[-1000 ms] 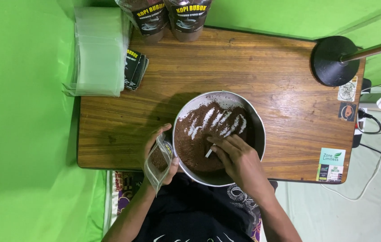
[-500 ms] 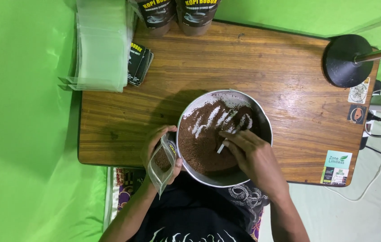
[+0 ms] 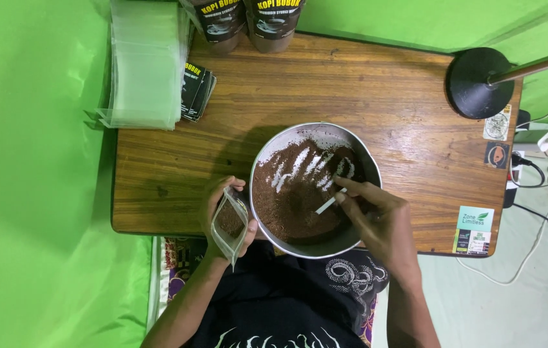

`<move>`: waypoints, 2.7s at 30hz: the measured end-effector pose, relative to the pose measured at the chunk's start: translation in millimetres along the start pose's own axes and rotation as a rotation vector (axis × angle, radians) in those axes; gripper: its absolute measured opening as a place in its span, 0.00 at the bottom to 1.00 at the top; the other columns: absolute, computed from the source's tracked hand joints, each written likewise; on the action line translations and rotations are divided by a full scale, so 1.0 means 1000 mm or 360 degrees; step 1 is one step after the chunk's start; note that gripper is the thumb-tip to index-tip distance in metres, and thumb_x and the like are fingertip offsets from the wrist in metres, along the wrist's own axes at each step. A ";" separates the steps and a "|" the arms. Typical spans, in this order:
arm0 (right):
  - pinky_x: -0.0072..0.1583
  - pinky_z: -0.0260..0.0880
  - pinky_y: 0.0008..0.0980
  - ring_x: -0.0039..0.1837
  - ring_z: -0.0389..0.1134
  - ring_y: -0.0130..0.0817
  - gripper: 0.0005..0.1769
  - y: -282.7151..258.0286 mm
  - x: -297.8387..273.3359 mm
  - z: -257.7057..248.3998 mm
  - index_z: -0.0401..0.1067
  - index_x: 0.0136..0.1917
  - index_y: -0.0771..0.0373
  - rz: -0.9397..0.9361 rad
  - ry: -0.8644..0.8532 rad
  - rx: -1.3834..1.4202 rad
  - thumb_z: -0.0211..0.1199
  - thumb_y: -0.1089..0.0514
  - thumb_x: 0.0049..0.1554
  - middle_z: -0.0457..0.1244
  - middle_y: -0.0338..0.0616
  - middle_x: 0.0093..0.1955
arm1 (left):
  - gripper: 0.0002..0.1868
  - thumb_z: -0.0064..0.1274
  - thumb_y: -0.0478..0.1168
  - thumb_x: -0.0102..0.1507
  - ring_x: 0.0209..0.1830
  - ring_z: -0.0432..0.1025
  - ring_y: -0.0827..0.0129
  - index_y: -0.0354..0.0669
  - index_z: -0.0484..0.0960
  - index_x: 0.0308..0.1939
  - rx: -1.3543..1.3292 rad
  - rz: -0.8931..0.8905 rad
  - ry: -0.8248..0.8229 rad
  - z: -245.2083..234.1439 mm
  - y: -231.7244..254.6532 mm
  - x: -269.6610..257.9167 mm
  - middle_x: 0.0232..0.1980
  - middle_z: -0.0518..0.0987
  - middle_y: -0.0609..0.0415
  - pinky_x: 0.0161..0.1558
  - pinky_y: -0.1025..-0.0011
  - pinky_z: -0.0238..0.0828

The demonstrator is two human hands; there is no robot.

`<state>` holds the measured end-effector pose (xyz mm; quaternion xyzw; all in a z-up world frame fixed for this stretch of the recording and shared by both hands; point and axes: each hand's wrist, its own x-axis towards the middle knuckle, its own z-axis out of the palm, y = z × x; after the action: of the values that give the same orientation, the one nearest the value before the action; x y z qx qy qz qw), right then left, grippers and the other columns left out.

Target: Filling a small plastic bag with ground coffee from a bowl using a spoon and a plastic guide.

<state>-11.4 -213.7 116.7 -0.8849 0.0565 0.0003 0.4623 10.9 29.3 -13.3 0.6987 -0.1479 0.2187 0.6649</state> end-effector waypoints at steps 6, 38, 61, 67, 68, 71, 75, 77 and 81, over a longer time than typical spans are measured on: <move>0.44 0.78 0.40 0.38 0.68 0.32 0.13 -0.008 -0.005 -0.012 0.82 0.53 0.63 0.0144 0.0198 0.0235 0.73 0.61 0.53 0.69 0.50 0.32 | 0.44 0.61 0.59 0.55 0.51 0.73 0.53 0.29 0.72 0.65 0.0038 -0.0052 -0.0153 -0.010 -0.006 -0.017 0.54 0.76 0.40 0.54 0.55 0.74; 0.40 0.70 0.29 0.38 0.71 0.37 0.05 -0.007 -0.037 -0.009 0.77 0.48 0.69 -0.0781 0.0768 -0.0160 0.68 0.73 0.58 0.70 0.51 0.40 | 0.40 0.67 0.47 0.57 0.57 0.74 0.52 0.40 0.70 0.70 0.0184 -0.0357 -0.0310 -0.009 0.067 -0.010 0.59 0.76 0.41 0.60 0.51 0.73; 0.51 0.61 0.28 0.35 0.65 0.28 0.06 0.024 -0.016 -0.002 0.84 0.46 0.49 -0.0099 0.0290 -0.0201 0.74 0.57 0.54 0.67 0.34 0.30 | 0.41 0.63 0.50 0.54 0.54 0.73 0.54 0.28 0.72 0.65 -0.0059 0.0087 0.0017 0.009 -0.029 -0.009 0.54 0.77 0.39 0.59 0.56 0.72; 0.46 0.66 0.28 0.35 0.60 0.24 0.07 0.013 -0.009 0.002 0.83 0.50 0.57 0.0014 0.0362 0.0215 0.72 0.63 0.56 0.65 0.41 0.31 | 0.38 0.62 0.49 0.58 0.52 0.72 0.57 0.30 0.71 0.66 0.0010 0.0079 0.0084 0.010 -0.020 -0.006 0.52 0.76 0.42 0.57 0.56 0.72; 0.45 0.66 0.27 0.35 0.60 0.23 0.08 0.014 -0.008 0.002 0.83 0.50 0.58 0.0027 0.0373 0.0253 0.71 0.64 0.56 0.65 0.41 0.31 | 0.37 0.63 0.50 0.57 0.51 0.74 0.57 0.28 0.73 0.63 0.0078 0.0103 0.0056 0.009 -0.018 -0.006 0.51 0.77 0.43 0.57 0.58 0.73; 0.45 0.67 0.27 0.36 0.60 0.21 0.08 0.016 -0.003 0.002 0.82 0.51 0.61 0.0027 0.0384 0.0343 0.72 0.65 0.56 0.65 0.40 0.32 | 0.37 0.64 0.50 0.55 0.51 0.75 0.57 0.27 0.75 0.62 0.0188 0.0144 0.0021 0.007 -0.017 -0.006 0.51 0.78 0.44 0.57 0.59 0.74; 0.46 0.70 0.28 0.37 0.63 0.25 0.08 0.006 -0.005 -0.006 0.80 0.52 0.68 -0.0096 0.0443 0.0434 0.71 0.67 0.58 0.65 0.43 0.32 | 0.39 0.67 0.48 0.53 0.49 0.76 0.55 0.26 0.75 0.62 0.0279 0.0266 0.0018 0.008 -0.011 -0.001 0.51 0.78 0.42 0.57 0.57 0.74; 0.46 0.70 0.31 0.38 0.62 0.26 0.07 0.001 -0.007 -0.009 0.79 0.52 0.71 -0.0194 0.0481 0.0471 0.69 0.68 0.58 0.64 0.45 0.33 | 0.40 0.67 0.46 0.53 0.50 0.76 0.54 0.27 0.75 0.64 0.0282 0.0268 0.0009 0.008 -0.005 0.002 0.53 0.78 0.41 0.57 0.57 0.74; 0.44 0.69 0.33 0.39 0.61 0.29 0.06 -0.022 -0.008 -0.013 0.76 0.49 0.77 -0.0452 0.0532 0.0551 0.66 0.72 0.58 0.63 0.48 0.34 | 0.40 0.66 0.48 0.55 0.55 0.76 0.59 0.26 0.74 0.66 0.0296 0.0261 -0.0027 0.010 -0.013 -0.008 0.56 0.80 0.42 0.60 0.65 0.72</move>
<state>-17.5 -211.0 143.0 -0.7796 0.0065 -0.2201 0.5863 11.9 19.5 -28.5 0.7448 -0.1892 0.2792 0.5758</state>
